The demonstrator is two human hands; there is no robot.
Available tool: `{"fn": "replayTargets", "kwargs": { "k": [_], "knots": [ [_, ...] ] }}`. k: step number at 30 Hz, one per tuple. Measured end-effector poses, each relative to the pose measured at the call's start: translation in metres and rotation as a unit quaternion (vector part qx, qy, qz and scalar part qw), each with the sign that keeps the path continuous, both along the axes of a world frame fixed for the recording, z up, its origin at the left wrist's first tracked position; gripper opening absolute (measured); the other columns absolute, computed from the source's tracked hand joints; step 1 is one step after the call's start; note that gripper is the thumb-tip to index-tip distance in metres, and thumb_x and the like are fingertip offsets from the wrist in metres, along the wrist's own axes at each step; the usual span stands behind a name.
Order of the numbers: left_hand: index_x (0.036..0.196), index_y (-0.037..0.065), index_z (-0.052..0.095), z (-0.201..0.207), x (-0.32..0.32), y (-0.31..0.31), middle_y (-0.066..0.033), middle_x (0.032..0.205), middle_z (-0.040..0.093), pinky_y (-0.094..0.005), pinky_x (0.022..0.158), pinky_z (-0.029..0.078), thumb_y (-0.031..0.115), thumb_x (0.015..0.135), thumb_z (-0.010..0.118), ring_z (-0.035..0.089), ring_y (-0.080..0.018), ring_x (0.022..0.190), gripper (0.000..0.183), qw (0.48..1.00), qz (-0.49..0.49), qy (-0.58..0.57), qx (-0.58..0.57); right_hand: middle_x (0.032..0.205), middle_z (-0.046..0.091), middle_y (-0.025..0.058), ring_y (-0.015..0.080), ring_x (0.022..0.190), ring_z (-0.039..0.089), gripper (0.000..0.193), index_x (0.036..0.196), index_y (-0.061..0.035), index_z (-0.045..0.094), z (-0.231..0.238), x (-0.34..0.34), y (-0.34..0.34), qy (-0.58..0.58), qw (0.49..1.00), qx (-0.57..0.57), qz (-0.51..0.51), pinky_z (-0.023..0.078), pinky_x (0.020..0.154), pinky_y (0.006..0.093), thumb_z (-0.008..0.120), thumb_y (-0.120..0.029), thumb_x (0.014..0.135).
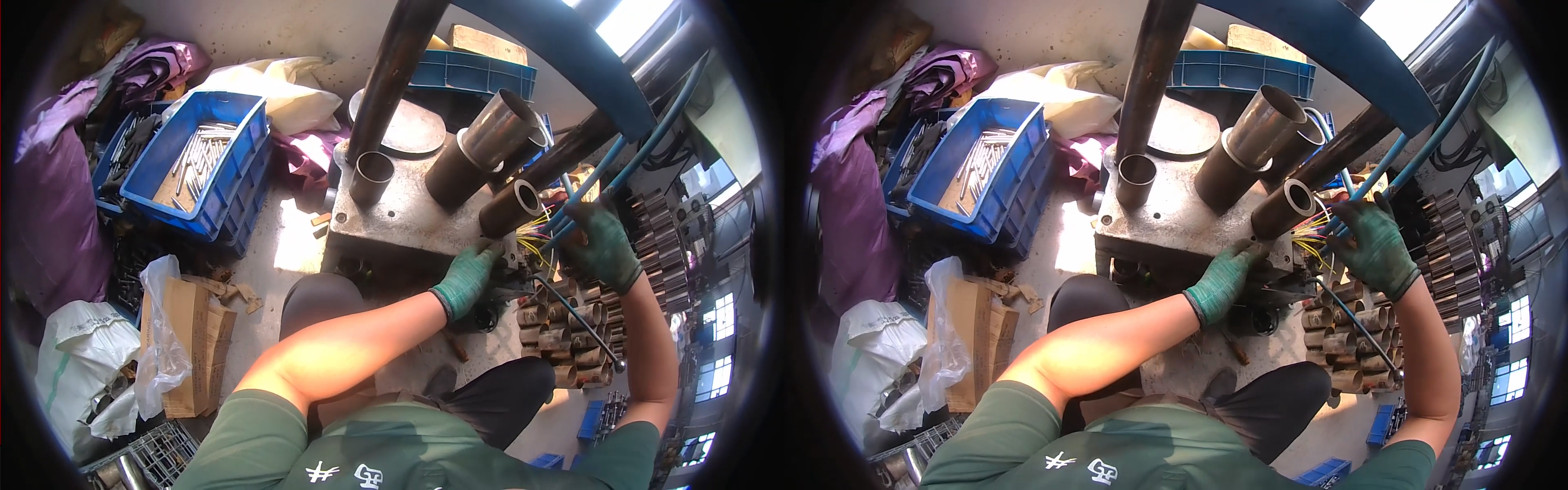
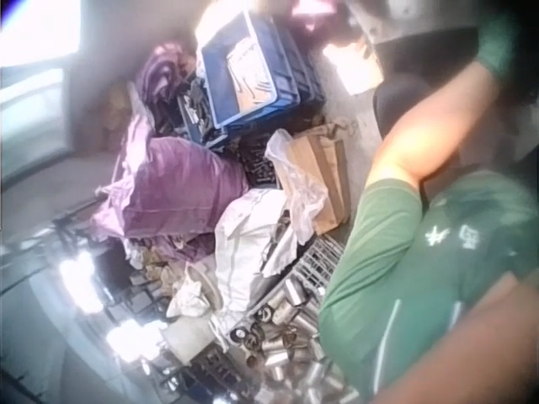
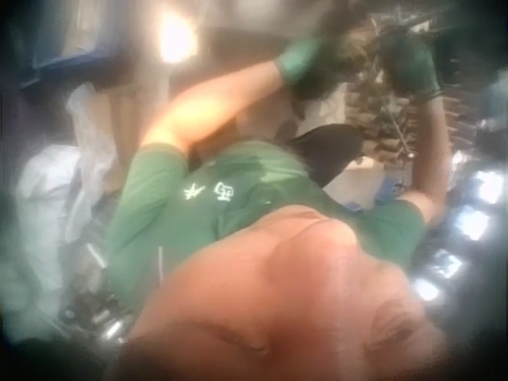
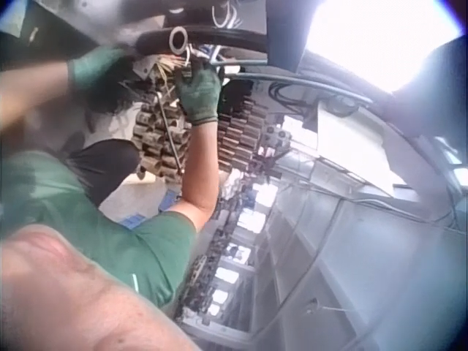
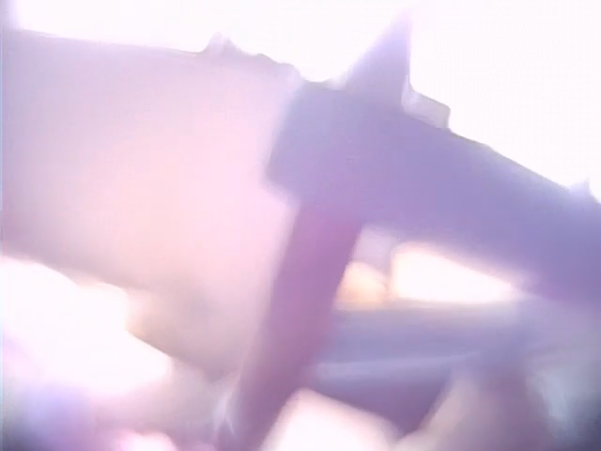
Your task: The person retrieves metal motor casings containing coils from a wire bin, presses the internal coils out of the casings using a hydraulic press machine, and stacks the separated parts on the floor.
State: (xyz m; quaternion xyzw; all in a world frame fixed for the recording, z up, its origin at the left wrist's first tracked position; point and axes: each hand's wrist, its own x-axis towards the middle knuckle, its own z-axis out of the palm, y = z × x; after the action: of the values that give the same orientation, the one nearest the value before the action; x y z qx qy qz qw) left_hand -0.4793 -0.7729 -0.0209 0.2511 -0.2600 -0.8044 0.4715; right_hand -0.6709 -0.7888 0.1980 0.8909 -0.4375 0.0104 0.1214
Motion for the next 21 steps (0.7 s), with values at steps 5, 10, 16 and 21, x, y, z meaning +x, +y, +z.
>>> {"fn": "replayTargets", "kwargs": {
  "k": [5,10,16,21],
  "knots": [
    [0.132,0.003,0.06,0.002,-0.005,-0.002,-0.0112,0.113,0.07,-0.036,0.09,0.059,0.023,0.106,0.064,0.07,-0.0219,0.101,0.034,0.999,-0.025,0.024,0.029,0.109,0.074,0.0152,0.0365,0.108,0.07,0.035,0.116,-0.007,0.075,0.015,-0.087,0.125,0.054,0.973,0.139,-0.178,0.045,0.11,0.0531,0.074,-0.029,0.088],
    [0.136,0.0,0.062,-0.027,-0.019,-0.014,-0.0153,0.119,0.071,-0.0361,0.099,0.055,0.022,0.098,0.073,0.069,-0.026,0.112,0.045,0.97,0.064,-0.202,-0.12,0.103,0.073,0.0191,0.0381,0.097,0.071,0.026,0.109,-0.0013,0.076,-0.015,-0.154,0.2,-0.14,0.934,0.138,-0.298,0.057,0.088,0.0446,0.072,-0.014,0.087],
    [0.152,-0.004,0.046,-0.024,-0.047,-0.059,-0.0269,0.134,0.063,-0.0453,0.108,0.052,0.023,0.075,0.089,0.065,-0.0414,0.12,0.092,0.767,0.266,-0.47,-0.346,0.097,0.07,0.0172,0.0369,0.089,0.069,0.015,0.1,-0.0017,0.07,-0.056,-0.178,0.205,-0.242,0.936,-0.109,-0.23,0.056,0.079,0.0421,0.07,0.004,0.086],
    [0.156,0.002,0.038,0.007,-0.075,-0.098,-0.0261,0.138,0.061,-0.0487,0.108,0.053,0.03,0.079,0.09,0.065,-0.0401,0.121,0.097,0.727,0.251,-0.541,-0.34,0.096,0.071,0.0156,0.0336,0.087,0.071,0.01,0.1,-0.0031,0.073,-0.039,-0.176,0.152,-0.299,0.885,-0.248,-0.257,0.057,0.079,0.0412,0.073,-0.008,0.091]
  ]
}}
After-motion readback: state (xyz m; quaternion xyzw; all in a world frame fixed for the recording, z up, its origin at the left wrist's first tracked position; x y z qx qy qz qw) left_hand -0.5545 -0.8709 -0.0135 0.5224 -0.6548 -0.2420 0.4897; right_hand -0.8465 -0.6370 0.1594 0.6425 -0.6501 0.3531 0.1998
